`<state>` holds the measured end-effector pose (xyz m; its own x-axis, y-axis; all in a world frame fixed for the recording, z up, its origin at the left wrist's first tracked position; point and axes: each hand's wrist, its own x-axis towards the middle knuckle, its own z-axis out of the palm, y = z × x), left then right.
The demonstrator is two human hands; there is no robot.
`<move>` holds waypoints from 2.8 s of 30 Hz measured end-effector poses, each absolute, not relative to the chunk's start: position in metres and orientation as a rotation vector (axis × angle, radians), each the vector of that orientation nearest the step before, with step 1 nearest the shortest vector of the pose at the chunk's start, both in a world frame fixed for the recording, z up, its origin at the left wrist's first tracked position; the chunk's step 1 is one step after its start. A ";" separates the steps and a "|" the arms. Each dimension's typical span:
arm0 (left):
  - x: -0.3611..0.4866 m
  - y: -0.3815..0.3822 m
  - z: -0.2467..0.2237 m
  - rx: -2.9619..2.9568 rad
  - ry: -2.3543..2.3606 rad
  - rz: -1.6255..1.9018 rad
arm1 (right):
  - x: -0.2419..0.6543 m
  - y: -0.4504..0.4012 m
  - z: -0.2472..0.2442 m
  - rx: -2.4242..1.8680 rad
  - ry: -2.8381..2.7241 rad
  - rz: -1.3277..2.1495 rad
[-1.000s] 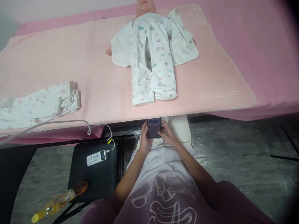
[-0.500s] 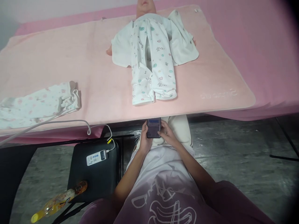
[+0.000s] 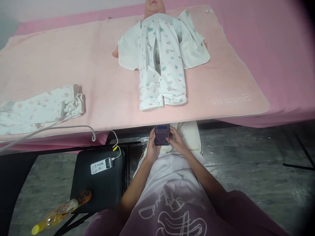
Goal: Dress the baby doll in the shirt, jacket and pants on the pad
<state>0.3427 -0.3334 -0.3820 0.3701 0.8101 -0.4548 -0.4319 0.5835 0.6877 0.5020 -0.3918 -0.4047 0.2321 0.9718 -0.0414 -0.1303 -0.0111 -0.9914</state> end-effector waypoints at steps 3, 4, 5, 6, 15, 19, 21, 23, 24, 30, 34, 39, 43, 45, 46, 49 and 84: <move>0.340 -0.334 -0.383 0.546 0.845 0.801 | 0.495 -0.388 -0.402 -1.259 -0.852 1.080; 0.339 -0.334 -0.383 0.554 0.844 0.789 | 0.493 -0.386 -0.402 -1.266 -0.831 1.071; 0.338 -0.334 -0.384 0.560 0.848 0.781 | 0.492 -0.385 -0.402 -1.268 -0.816 1.064; 0.337 -0.334 -0.385 0.567 0.854 0.776 | 0.490 -0.385 -0.403 -1.267 -0.809 1.063; 0.342 -0.333 -0.380 0.520 0.849 0.819 | 0.493 -0.388 -0.402 -1.220 -0.804 1.110; 0.348 -0.332 -0.379 0.521 0.883 0.872 | 0.491 -0.388 -0.395 -1.245 -0.829 1.089; 0.350 -0.333 -0.379 0.522 0.905 0.887 | 0.489 -0.388 -0.394 -1.264 -0.852 1.068; 0.352 -0.333 -0.378 0.526 0.937 0.891 | 0.486 -0.387 -0.393 -1.268 -0.874 1.045; 0.353 -0.333 -0.377 0.533 0.956 0.892 | 0.485 -0.387 -0.394 -1.271 -0.882 1.034; 0.354 -0.333 -0.379 0.532 0.974 0.912 | 0.480 -0.385 -0.395 -1.363 -0.906 0.976; 0.349 -0.333 -0.382 0.520 0.930 0.899 | 0.479 -0.384 -0.395 -1.385 -0.898 0.969; 0.345 -0.334 -0.381 0.559 0.896 0.848 | 0.483 -0.387 -0.392 -1.306 -0.846 1.059; 0.344 -0.334 -0.381 0.579 0.869 0.820 | 0.488 -0.388 -0.391 -1.288 -0.834 1.094; 0.343 -0.334 -0.381 0.577 0.869 0.809 | 0.489 -0.388 -0.391 -1.264 -0.823 1.105; 0.343 -0.334 -0.381 0.579 0.870 0.804 | 0.489 -0.388 -0.392 -1.253 -0.819 1.107; 0.343 -0.334 -0.380 0.584 0.866 0.796 | 0.489 -0.388 -0.394 -1.233 -0.810 1.109; 0.330 -0.309 -0.383 1.529 1.163 0.787 | 0.490 -0.389 -0.402 -1.662 -0.941 0.671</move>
